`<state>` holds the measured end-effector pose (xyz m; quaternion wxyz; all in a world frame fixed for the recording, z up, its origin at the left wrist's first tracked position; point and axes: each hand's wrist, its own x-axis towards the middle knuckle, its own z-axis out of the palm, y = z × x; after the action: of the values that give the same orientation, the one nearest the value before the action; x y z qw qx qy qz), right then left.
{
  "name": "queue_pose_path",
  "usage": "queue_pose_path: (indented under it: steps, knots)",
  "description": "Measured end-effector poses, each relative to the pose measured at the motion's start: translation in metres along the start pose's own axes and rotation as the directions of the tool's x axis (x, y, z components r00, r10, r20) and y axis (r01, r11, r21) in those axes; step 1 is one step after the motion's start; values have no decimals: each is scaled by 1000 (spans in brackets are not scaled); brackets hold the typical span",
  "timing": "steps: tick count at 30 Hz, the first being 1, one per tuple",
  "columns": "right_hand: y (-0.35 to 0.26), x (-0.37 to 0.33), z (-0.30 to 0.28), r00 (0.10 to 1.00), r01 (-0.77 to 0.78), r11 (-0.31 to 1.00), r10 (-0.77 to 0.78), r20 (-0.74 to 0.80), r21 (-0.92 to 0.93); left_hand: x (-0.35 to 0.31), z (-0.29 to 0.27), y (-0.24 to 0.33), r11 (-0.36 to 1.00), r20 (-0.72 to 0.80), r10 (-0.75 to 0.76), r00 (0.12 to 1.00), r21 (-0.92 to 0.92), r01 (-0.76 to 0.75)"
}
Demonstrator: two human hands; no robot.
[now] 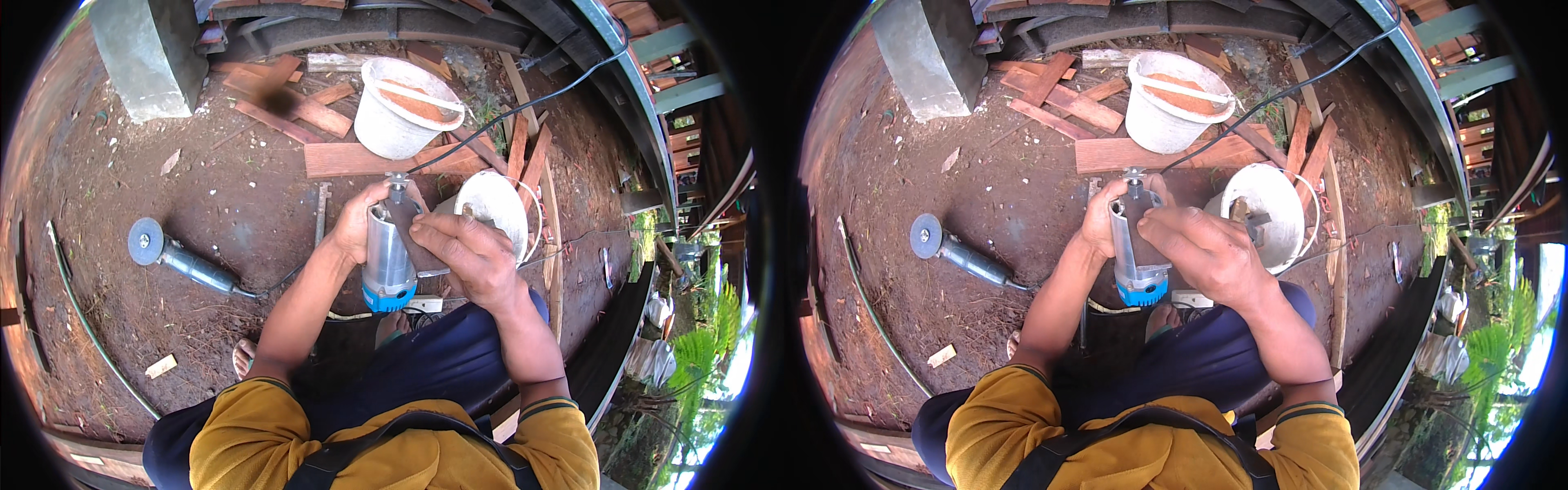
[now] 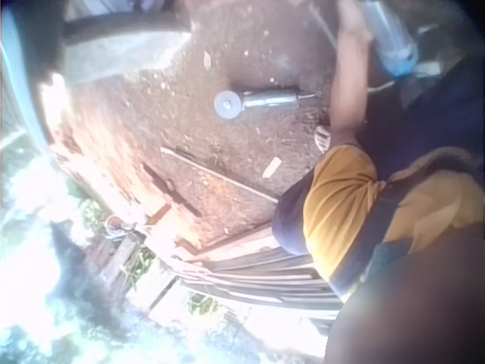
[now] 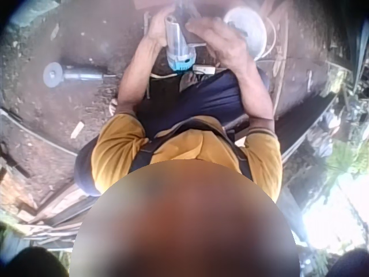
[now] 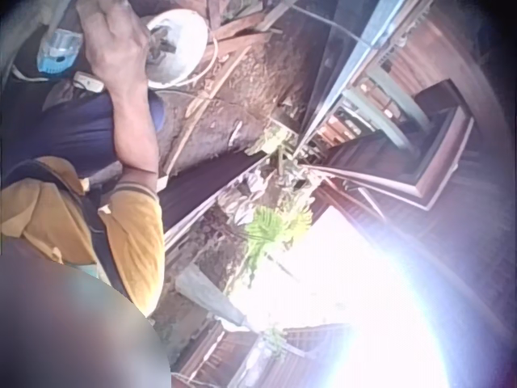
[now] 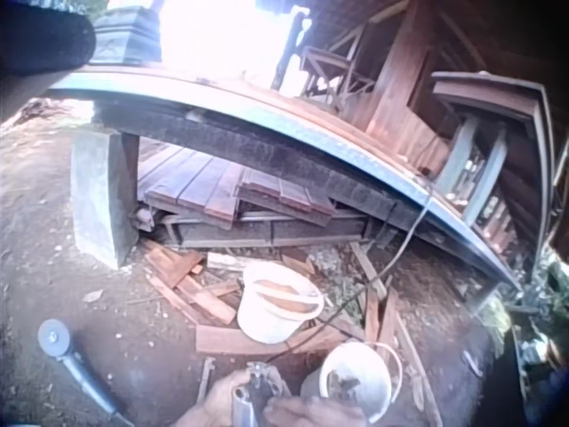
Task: The person uses an angle grinder to cut a metal rod, then assembles a pneumatic spray gun by attaching the rod and connecting an air hose. Another person assists by tightening a fitting on the spray gun.
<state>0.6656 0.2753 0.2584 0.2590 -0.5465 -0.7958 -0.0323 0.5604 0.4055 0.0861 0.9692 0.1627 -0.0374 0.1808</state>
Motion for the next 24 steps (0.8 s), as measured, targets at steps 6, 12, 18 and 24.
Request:
queue_pose_path:
  steps: [6,12,18,24]
  knots:
    - [0,-1,0,1000,-20,1000,20,2,-21,0,-6,-3,999,-23,-4,1000,-43,3]
    - [6,0,3,997,-81,996,82,-11,45,2,-7,-3,998,-56,-6,998,-65,3]
    - [13,-2,-3,994,-108,994,108,22,32,-1,-1,5,999,-87,13,996,-38,-16]
    - [45,-7,-12,991,-131,981,126,43,145,-4,21,13,993,-295,72,953,112,-40]
